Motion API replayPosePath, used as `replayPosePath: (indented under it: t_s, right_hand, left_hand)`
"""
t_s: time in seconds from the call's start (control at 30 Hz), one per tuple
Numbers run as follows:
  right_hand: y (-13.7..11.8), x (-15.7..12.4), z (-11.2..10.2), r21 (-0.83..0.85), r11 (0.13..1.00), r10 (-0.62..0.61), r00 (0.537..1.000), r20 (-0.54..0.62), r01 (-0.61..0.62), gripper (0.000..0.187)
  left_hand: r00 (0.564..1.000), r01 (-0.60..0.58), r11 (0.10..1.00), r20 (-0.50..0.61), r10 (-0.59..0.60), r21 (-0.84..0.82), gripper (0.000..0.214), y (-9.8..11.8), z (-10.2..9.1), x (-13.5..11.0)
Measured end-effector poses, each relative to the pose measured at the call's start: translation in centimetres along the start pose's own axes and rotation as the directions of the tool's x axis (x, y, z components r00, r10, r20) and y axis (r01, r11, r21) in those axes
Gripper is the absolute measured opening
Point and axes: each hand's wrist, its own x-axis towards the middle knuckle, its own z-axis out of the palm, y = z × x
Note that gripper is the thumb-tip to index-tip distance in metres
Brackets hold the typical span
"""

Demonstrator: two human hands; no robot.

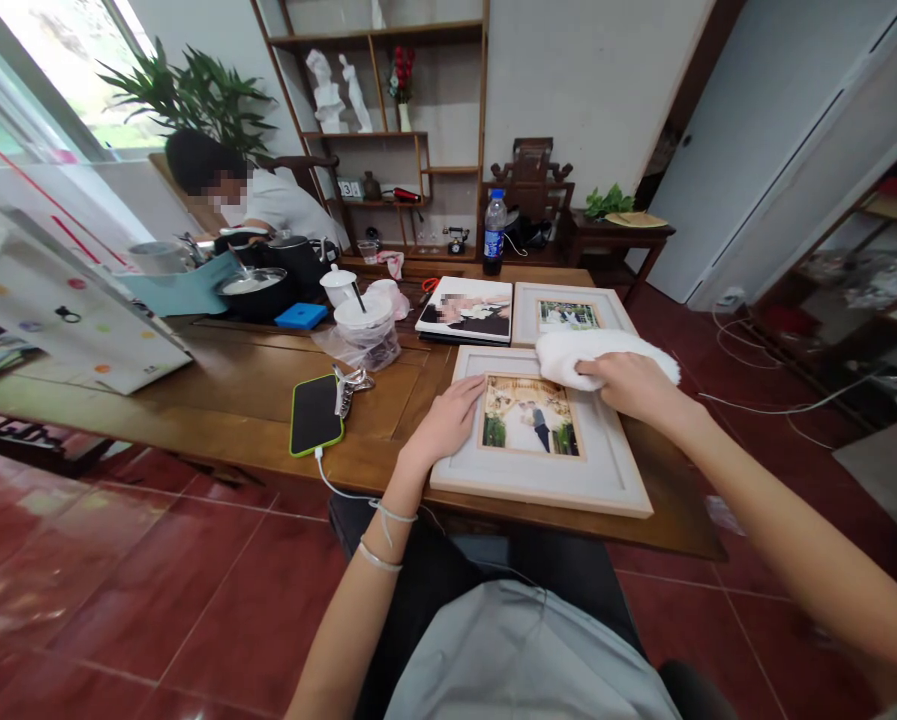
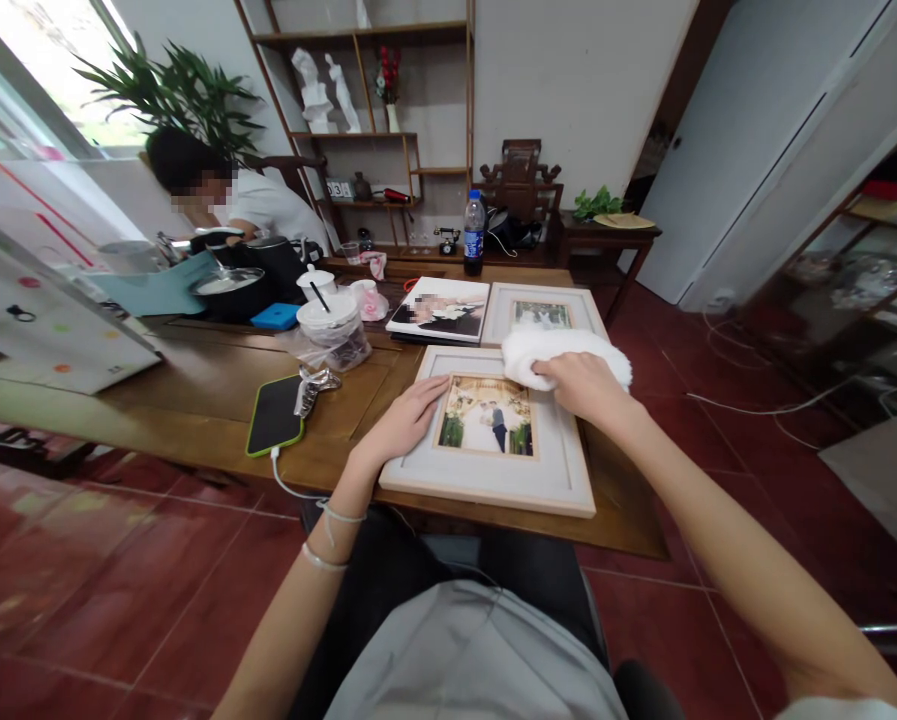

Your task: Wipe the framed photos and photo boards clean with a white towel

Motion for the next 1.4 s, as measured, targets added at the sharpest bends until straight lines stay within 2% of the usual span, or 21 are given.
replayPosePath:
  t_s: [0.07,0.17,0.33,0.43,0.53,0.63,1.03,1.2,1.4]
  right_hand:
    - [0.3,-0.8,-0.1,-0.032,0.999,0.042,0.999,0.007,-0.042,0.049]
    - [-1.1,-2.0,-0.5,-0.079,0.996,0.027,1.0,0.009,-0.026,0.048]
    - [-6.6,-5.2,-2.6,-0.02,0.988,-0.151,0.987,0.062,0.152,0.039]
    - [-9.3,-7.9,-4.5,0.11,0.944,-0.321,0.944,0.079,0.312,0.035]
    - [-10.6,-10.0,-5.8,0.209,0.895,-0.412,0.909,0.056,0.393,0.029]
    - [-10.9,-10.6,-6.1,0.242,0.876,-0.436,0.899,0.028,0.417,0.03]
    - [-10.5,-9.6,-5.8,0.231,0.91,-0.362,0.931,0.041,0.344,0.031]
    - [-8.3,-6.3,-2.6,0.139,0.955,-0.264,0.964,-0.009,0.263,0.039]
    - [-4.1,-0.5,1.1,0.032,0.991,-0.121,0.979,-0.166,0.128,0.051]
  left_hand:
    - [1.0,0.005,1.0,0.0,-0.005,0.002,0.044,0.1,-0.1,0.0]
    - [1.0,0.011,1.0,0.004,-0.011,0.002,0.044,0.1,-0.1,0.0]
    - [1.0,0.001,1.0,-0.006,-0.001,-0.003,0.044,0.1,0.0,0.0]
    - [1.0,-0.013,1.0,-0.017,0.013,-0.002,0.044,-0.1,0.1,0.0]
    - [1.0,-0.012,1.0,-0.006,0.012,0.004,0.044,-0.2,0.1,0.0]
    - [1.0,0.002,1.0,0.005,-0.002,0.01,0.045,-0.3,0.1,0.0]
    - [1.0,0.004,1.0,0.009,-0.004,0.007,0.045,-0.1,0.0,-0.1]
    - [1.0,-0.01,1.0,-0.001,0.01,0.009,0.045,0.1,-0.1,0.0]
    - [1.0,0.007,1.0,0.018,-0.007,0.004,0.045,0.1,-0.1,0.0]
